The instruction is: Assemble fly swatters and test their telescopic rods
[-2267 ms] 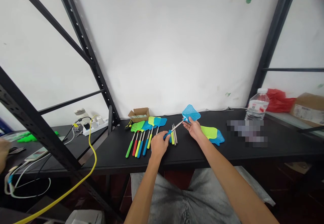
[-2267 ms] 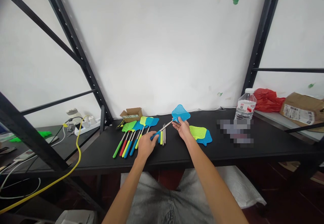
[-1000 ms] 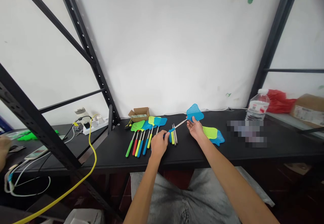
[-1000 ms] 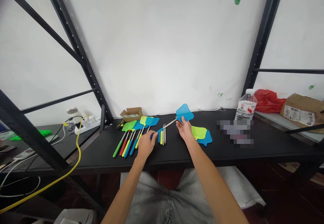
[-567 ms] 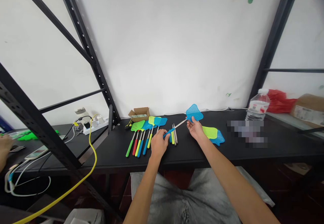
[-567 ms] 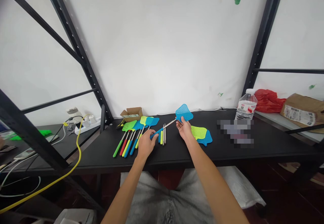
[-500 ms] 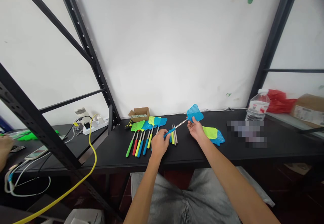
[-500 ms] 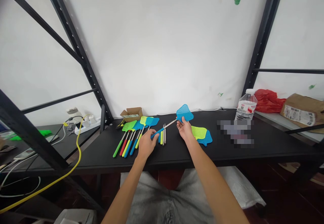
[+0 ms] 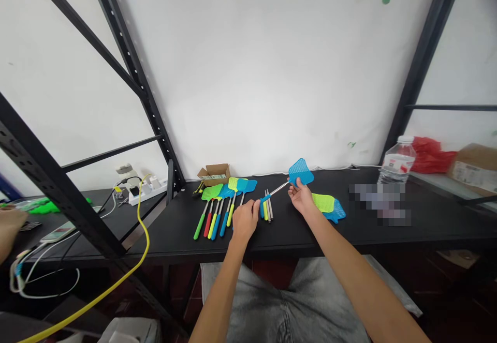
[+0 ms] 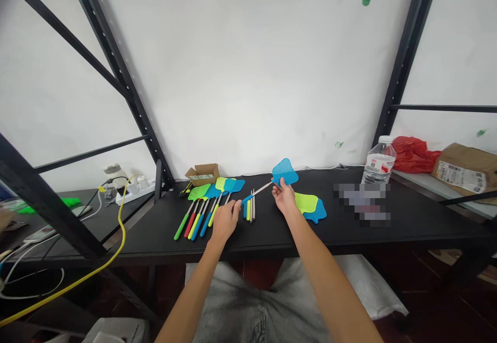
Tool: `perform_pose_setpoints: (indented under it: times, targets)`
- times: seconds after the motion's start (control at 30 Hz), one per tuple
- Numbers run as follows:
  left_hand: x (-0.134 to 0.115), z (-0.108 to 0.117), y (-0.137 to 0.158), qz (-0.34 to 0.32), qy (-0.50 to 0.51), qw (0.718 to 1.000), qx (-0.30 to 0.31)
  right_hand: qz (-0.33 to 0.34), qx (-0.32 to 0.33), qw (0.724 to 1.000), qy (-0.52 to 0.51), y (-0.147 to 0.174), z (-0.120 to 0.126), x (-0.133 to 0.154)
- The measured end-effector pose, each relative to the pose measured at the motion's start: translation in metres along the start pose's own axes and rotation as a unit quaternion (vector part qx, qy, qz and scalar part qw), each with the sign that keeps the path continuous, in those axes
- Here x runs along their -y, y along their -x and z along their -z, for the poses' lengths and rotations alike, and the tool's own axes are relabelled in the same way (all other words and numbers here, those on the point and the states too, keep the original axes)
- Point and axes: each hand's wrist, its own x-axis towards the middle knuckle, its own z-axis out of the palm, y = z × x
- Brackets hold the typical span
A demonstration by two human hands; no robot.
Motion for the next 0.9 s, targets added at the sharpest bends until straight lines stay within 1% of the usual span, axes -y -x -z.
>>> perform_pose_setpoints:
  times: [0.13, 0.4, 0.63, 0.9]
  targets:
    - [0.0014, 0.0009, 0.0, 0.0, -0.005, 1.0, -0.004, 0.006, 0.002, 1.0, 0.009, -0.001, 0.0006, -0.002]
    - [0.006, -0.0038, 0.0007, -0.009, 0.022, 0.999, -0.028, 0.012, -0.001, 1.0, 0.013, -0.0033, 0.0024, -0.0043]
    - [0.0068, -0.0035, 0.001, -0.009, 0.024, 0.999, -0.033, 0.015, 0.0, 0.999, 0.029, -0.0051, 0.0042, -0.0063]
    - [0.0076, -0.004, 0.0023, -0.016, 0.01, 0.999, -0.043, 0.03, 0.004, 0.997, 0.069, -0.0052, 0.003, -0.0082]
